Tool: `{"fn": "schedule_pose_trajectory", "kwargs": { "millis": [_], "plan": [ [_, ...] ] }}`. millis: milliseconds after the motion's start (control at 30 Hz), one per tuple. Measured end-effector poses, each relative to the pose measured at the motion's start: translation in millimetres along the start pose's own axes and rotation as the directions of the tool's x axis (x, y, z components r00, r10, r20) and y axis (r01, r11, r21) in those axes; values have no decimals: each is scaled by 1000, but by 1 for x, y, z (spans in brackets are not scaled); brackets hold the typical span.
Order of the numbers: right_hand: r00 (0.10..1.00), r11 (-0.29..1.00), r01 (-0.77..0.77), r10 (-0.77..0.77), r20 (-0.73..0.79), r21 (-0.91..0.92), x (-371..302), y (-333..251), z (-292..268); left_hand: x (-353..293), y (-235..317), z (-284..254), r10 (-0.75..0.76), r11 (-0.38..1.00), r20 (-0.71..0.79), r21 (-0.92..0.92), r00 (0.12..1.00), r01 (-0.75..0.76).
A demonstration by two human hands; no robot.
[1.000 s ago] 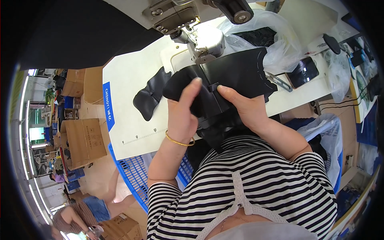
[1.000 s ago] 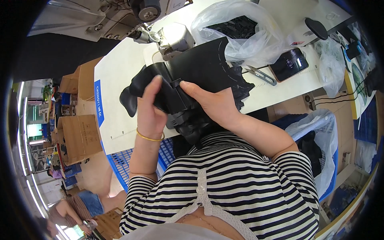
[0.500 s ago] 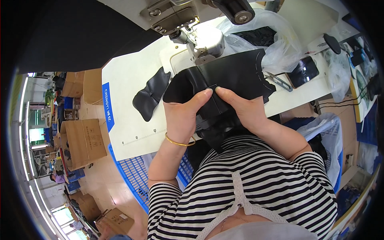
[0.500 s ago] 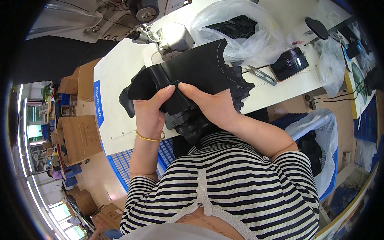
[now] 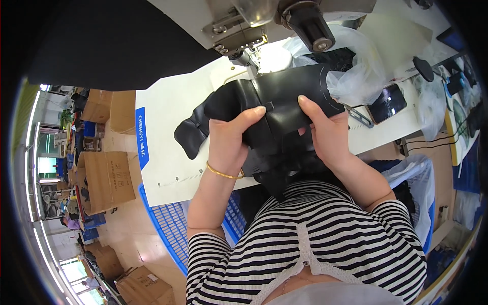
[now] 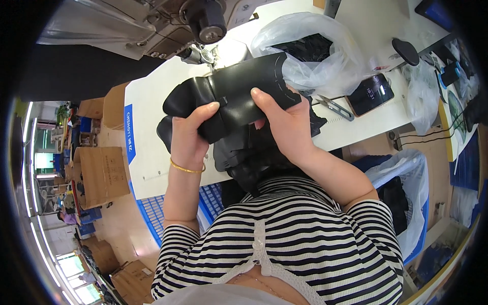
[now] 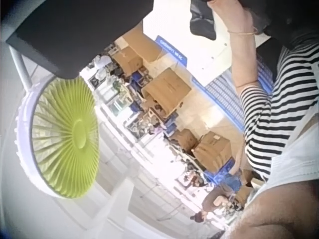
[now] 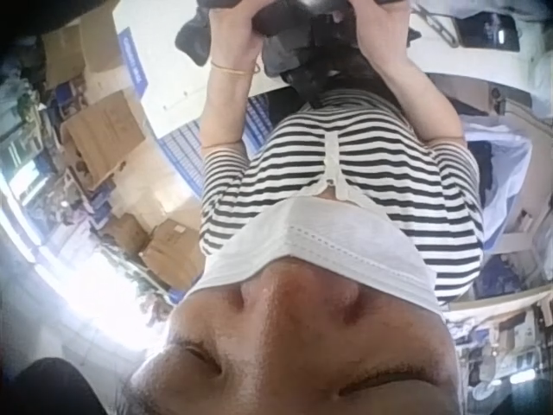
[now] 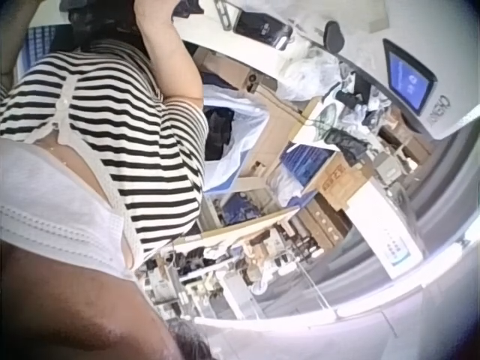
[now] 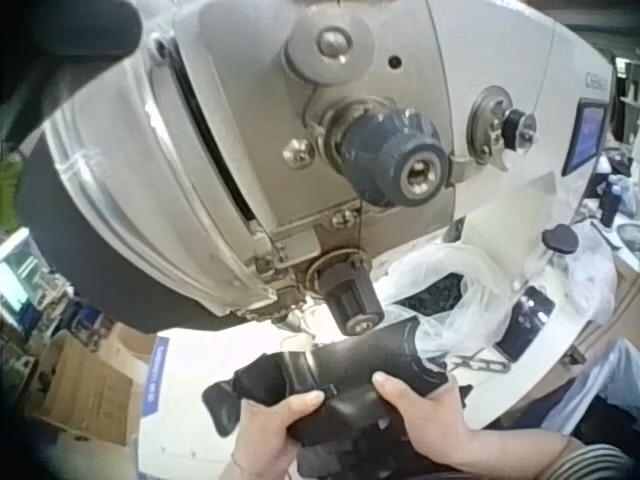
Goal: Stitching and preparing leather or synthetic panels of shoes at a sewing machine workstation.
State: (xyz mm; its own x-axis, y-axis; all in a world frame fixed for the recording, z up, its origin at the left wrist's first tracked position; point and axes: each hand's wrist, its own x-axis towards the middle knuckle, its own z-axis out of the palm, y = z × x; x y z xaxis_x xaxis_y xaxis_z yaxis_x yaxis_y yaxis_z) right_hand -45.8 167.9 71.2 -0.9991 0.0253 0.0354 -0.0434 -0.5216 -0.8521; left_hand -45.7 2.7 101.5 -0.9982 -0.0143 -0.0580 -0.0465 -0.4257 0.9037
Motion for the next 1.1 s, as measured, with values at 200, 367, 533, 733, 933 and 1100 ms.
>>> {"fn": "schedule_pose_trajectory", "kwargs": {
  "millis": [200, 367, 533, 733, 933, 1100],
  "plan": [
    [996, 994, 90, -89, 18, -66, 27, -4, 10, 29, 13, -1, -82, 996, -54, -43, 995, 80],
    [987, 982, 159, -155, 44, -106, 51, -7, 12, 49, 21, 2, -112, 993, -107, -35, 988, 109],
    [992, 988, 128, -128, 4, -87, 58, -12, 16, 53, 23, 8, -45, 999, -117, -5, 992, 45],
    [988, 986, 151, -152, -17, -71, 62, -7, 14, 57, 22, 7, -1, 1000, -86, 25, 996, 3],
    [983, 980, 181, -184, -28, -81, 63, -3, 16, 58, 22, 5, 11, 999, -87, 33, 996, -9],
    [988, 986, 148, -150, -22, -79, 60, -7, 18, 56, 22, 5, 2, 1000, -90, 31, 996, 1]
  ]
}}
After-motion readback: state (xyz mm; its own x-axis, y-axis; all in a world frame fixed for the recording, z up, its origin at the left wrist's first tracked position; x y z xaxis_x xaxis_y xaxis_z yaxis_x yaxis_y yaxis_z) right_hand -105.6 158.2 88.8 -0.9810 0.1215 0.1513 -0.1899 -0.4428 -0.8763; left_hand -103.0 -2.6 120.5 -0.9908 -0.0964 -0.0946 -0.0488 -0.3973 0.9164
